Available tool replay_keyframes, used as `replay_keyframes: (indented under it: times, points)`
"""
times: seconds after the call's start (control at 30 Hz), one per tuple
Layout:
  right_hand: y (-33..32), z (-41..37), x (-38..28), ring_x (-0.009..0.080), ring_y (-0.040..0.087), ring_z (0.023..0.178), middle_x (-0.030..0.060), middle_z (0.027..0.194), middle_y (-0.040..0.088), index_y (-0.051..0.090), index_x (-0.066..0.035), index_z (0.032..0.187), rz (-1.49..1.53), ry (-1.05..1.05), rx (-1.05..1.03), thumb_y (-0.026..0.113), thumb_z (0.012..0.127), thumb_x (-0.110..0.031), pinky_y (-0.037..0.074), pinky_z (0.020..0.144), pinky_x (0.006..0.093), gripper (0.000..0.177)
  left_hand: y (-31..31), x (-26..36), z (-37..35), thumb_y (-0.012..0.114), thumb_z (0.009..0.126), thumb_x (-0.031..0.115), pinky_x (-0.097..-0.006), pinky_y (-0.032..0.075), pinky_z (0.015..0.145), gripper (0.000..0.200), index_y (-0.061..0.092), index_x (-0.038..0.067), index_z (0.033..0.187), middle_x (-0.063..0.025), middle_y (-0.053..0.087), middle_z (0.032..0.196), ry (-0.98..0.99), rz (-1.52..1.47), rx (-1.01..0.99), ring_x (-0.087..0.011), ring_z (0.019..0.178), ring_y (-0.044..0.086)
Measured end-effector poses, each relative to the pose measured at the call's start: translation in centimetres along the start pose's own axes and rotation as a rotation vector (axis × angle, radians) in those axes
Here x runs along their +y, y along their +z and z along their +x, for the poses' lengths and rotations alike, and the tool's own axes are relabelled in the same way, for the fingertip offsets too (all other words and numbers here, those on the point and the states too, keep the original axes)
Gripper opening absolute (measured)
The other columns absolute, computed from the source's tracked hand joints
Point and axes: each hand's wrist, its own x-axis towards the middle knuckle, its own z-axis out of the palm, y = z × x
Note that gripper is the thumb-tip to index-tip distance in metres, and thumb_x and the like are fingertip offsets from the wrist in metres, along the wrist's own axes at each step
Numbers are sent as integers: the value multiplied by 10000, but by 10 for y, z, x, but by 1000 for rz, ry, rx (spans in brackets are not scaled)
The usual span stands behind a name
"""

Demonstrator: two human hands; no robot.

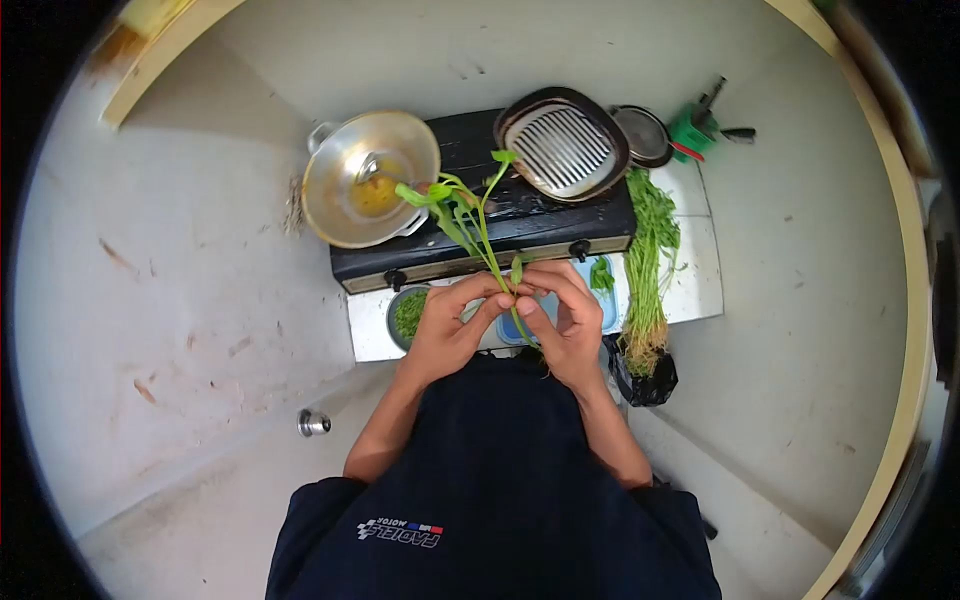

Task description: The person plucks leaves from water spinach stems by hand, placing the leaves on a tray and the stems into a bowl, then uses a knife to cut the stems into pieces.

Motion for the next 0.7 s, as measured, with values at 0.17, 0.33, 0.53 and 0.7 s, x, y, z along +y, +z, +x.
replay_keyframes:
  times: [0.17,0.33,0.53,0.7]
  points:
    - [-35,-15,2,142,612,977,66,1094,678,733,-11,1128,190,180,89,751,921,-77,449,845,284,218,42,-12,11,667,983,5,-250,485,870,174,542,-13,1102,-61,683,1026,-88,-208,5,-107,970,661]
    - [-72,-27,6,133,603,989,59,1079,680,748,-22,1089,279,258,124,759,918,-73,446,840,280,178,79,-15,22,656,997,14,-245,473,874,161,515,11,1076,-66,702,999,-138,-298,-34,-85,939,643]
    - [-122,-42,17,137,605,988,63,1060,675,747,-19,1059,229,194,156,761,915,-62,450,816,276,151,125,-25,33,651,1006,32,-239,470,849,155,514,23,1080,-51,723,929,-146,-245,-97,-68,917,629]
    - [-158,-53,30,138,607,974,47,1038,641,705,-22,1034,194,183,166,749,930,-82,457,793,273,128,171,-35,39,621,1026,41,-242,478,825,130,516,29,1101,-33,672,928,-163,-306,-66,-72,887,608]
